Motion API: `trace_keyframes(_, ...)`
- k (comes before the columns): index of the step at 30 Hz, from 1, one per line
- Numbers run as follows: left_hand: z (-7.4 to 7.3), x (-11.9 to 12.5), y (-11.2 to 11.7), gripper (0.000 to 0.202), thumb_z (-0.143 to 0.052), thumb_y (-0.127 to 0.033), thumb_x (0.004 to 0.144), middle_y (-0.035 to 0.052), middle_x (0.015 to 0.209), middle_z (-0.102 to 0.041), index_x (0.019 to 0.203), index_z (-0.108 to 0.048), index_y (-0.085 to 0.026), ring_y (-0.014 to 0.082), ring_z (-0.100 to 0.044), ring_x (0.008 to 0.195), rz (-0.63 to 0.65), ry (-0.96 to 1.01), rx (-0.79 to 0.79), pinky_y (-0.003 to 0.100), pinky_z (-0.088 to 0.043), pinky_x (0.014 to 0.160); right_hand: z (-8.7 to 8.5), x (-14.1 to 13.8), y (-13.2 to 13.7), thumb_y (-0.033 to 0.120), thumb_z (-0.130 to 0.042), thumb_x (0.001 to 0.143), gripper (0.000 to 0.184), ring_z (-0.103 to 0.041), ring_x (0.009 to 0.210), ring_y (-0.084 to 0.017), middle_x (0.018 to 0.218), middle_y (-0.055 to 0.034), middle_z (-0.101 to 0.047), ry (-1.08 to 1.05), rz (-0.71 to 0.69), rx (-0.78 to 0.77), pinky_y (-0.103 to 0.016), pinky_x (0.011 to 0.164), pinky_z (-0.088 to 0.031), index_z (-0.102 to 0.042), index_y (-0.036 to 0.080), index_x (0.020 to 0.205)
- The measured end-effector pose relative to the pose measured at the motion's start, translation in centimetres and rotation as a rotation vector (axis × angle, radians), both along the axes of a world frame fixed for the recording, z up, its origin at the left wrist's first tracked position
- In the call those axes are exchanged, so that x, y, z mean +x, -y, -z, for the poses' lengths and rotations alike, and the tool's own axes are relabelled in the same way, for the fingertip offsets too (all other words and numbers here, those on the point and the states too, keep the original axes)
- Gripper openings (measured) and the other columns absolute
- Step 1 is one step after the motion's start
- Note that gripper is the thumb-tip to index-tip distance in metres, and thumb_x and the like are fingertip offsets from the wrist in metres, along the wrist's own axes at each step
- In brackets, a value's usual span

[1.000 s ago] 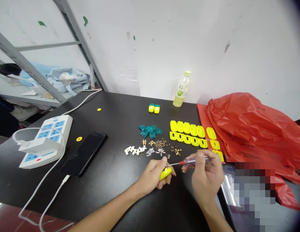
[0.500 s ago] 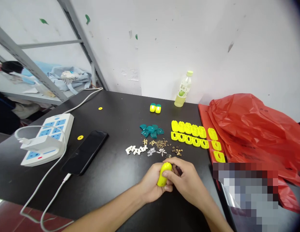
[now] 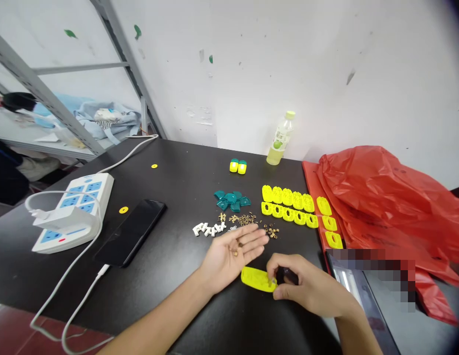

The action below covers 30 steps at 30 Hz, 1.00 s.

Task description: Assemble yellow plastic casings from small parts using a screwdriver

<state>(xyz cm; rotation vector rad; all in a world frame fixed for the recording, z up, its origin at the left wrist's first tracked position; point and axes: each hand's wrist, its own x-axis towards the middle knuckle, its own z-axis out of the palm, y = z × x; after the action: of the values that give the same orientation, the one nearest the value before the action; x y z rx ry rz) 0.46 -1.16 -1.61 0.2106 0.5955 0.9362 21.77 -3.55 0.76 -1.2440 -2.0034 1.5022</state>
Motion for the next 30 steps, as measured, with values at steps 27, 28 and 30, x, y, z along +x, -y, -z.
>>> trace_keyframes(27, 0.8, -0.8, 0.5, 0.058, -0.061, -0.008, 0.089, 0.0201, 0.145, -0.052, 0.146, -0.045, -0.012, 0.0313, -0.036, 0.144, 0.024, 0.128, 0.271, 0.047, -0.025, 0.12, 1.0, -8.6, 0.6, 0.013, -0.055, 0.089, 0.013, -0.063, 0.079, -0.019, 0.09, -0.0057, -0.067, 0.103, 0.406, 0.575, -0.029, 0.07, -0.047, -0.067, 0.02, 0.092)
trace_keyframes(28, 0.8, -0.8, 0.6, 0.056, -0.06, -0.008, 0.09, 0.0203, 0.145, -0.053, 0.145, -0.046, -0.012, 0.0319, -0.038, 0.143, 0.022, 0.135, 0.271, 0.048, -0.026, 0.119, 0.9, -8.5, 0.5, 0.012, -0.055, 0.088, 0.015, -0.062, 0.078, -0.018, 0.088, -0.005, -0.066, 0.078, 0.406, 0.575, -0.027, 0.068, -0.047, -0.067, 0.02, 0.09)
trace_keyframes(30, 0.9, -0.6, 0.6, 0.05, -0.057, -0.009, 0.092, 0.0199, 0.143, -0.055, 0.141, -0.051, -0.011, 0.0322, -0.044, 0.14, 0.012, 0.133, 0.257, 0.049, -0.029, 0.118, 0.7, -8.5, 0.4, 0.011, -0.056, 0.086, 0.014, -0.061, 0.073, -0.016, 0.084, -0.0031, -0.065, 0.071, 0.406, 0.551, -0.025, 0.064, -0.045, -0.066, 0.021, 0.086)
